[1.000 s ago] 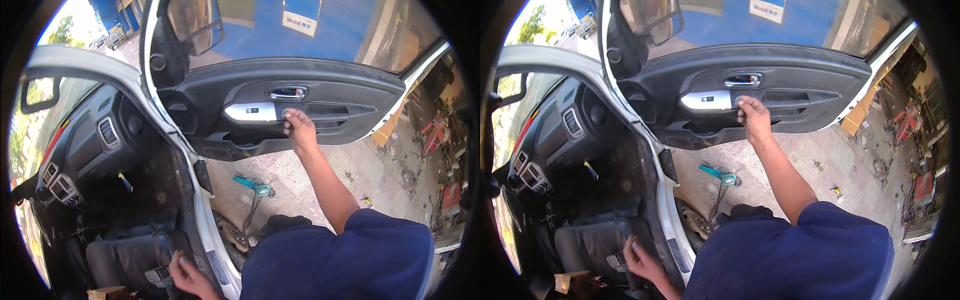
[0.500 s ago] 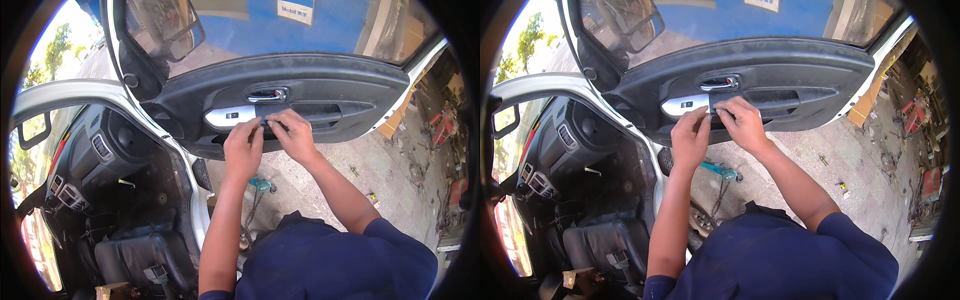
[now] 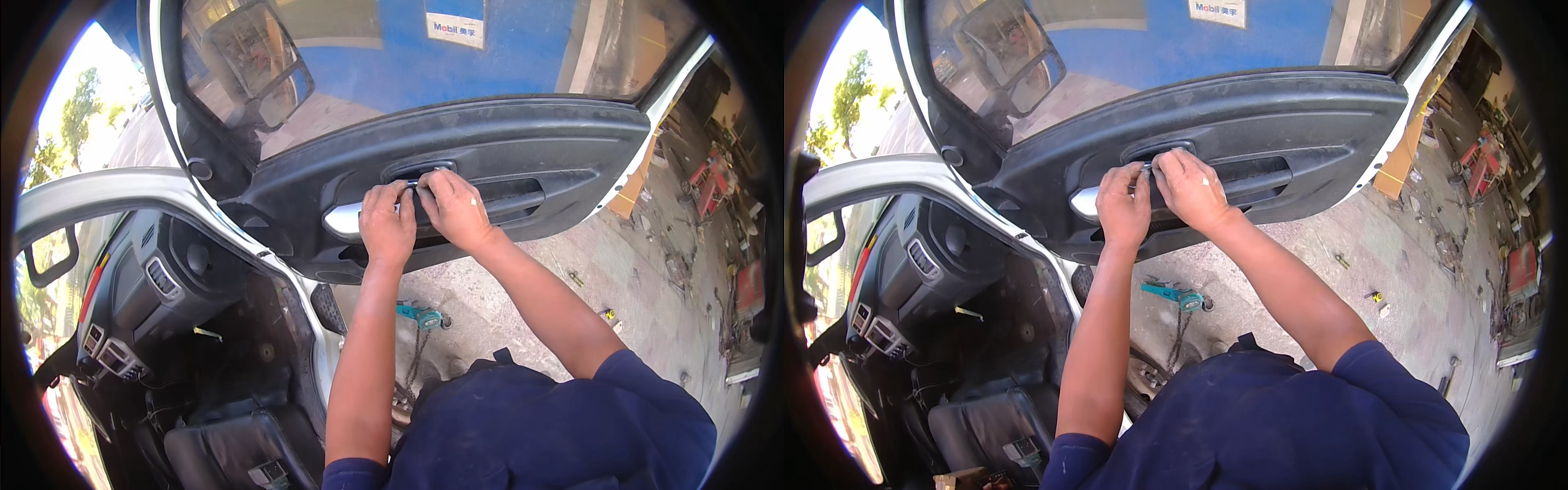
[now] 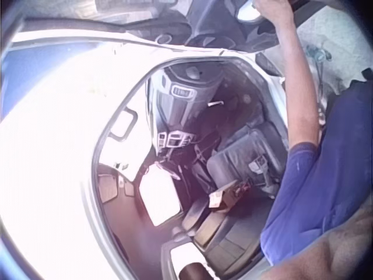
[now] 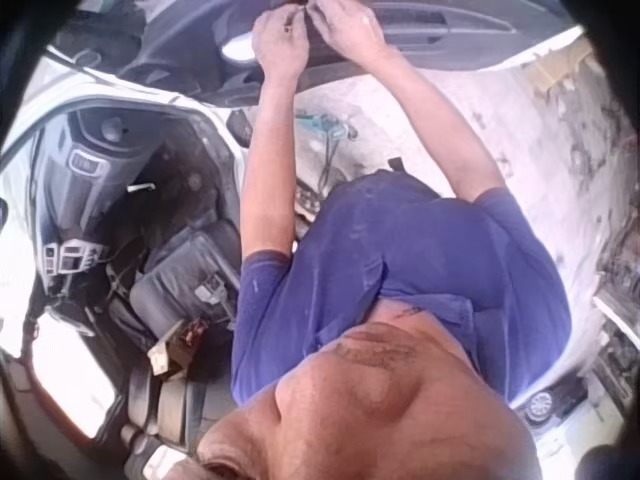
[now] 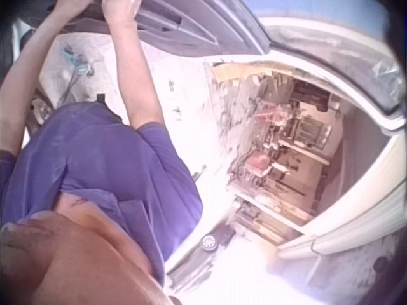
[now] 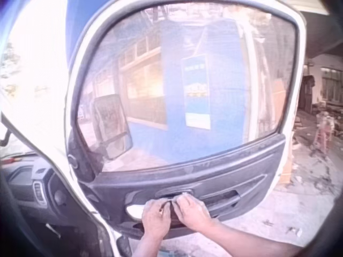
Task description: The person works on the driver-side door of a white pickup truck in a workshop. They repeatedly remove and reinstall the interior door handle and lock mechanism, using a power drill and hand tools to remove and tighten screws. The door panel is manipulated and the door is opened and closed multiple times during the process.
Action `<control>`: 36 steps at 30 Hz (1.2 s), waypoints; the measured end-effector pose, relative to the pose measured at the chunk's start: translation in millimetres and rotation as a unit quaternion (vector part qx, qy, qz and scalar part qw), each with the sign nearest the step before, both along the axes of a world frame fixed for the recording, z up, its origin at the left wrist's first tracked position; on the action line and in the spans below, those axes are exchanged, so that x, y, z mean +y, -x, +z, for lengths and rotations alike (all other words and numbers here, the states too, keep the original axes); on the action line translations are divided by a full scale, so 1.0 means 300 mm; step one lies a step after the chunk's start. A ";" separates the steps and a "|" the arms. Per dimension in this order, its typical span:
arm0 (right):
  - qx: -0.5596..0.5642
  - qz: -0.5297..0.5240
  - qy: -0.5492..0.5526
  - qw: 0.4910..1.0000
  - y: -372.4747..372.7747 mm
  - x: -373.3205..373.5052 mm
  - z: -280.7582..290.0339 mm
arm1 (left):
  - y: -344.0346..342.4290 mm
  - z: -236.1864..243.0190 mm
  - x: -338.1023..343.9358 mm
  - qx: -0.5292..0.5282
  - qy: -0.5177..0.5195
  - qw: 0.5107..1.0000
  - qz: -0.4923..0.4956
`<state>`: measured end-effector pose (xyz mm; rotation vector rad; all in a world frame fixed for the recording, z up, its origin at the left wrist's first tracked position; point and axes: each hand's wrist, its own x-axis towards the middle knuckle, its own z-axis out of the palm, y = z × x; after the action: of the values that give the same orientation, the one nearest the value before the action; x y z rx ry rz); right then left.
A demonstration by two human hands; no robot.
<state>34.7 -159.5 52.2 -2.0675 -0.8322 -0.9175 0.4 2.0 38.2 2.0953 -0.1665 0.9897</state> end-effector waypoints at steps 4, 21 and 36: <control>-0.030 -0.051 0.030 0.998 -0.033 0.020 0.018 | -0.048 0.000 0.012 -0.066 -0.053 0.996 0.043; -0.057 -0.197 0.087 0.975 -0.034 0.084 0.002 | -0.158 0.084 0.112 -0.146 -0.253 0.954 0.067; 0.060 -0.157 -0.122 0.978 0.030 0.152 -0.090 | -0.190 0.185 0.110 -0.074 -0.309 0.948 0.019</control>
<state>25.6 -114.0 25.1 -2.0436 -0.3142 -0.9940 57.5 35.0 93.6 2.5866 -0.5799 1.2320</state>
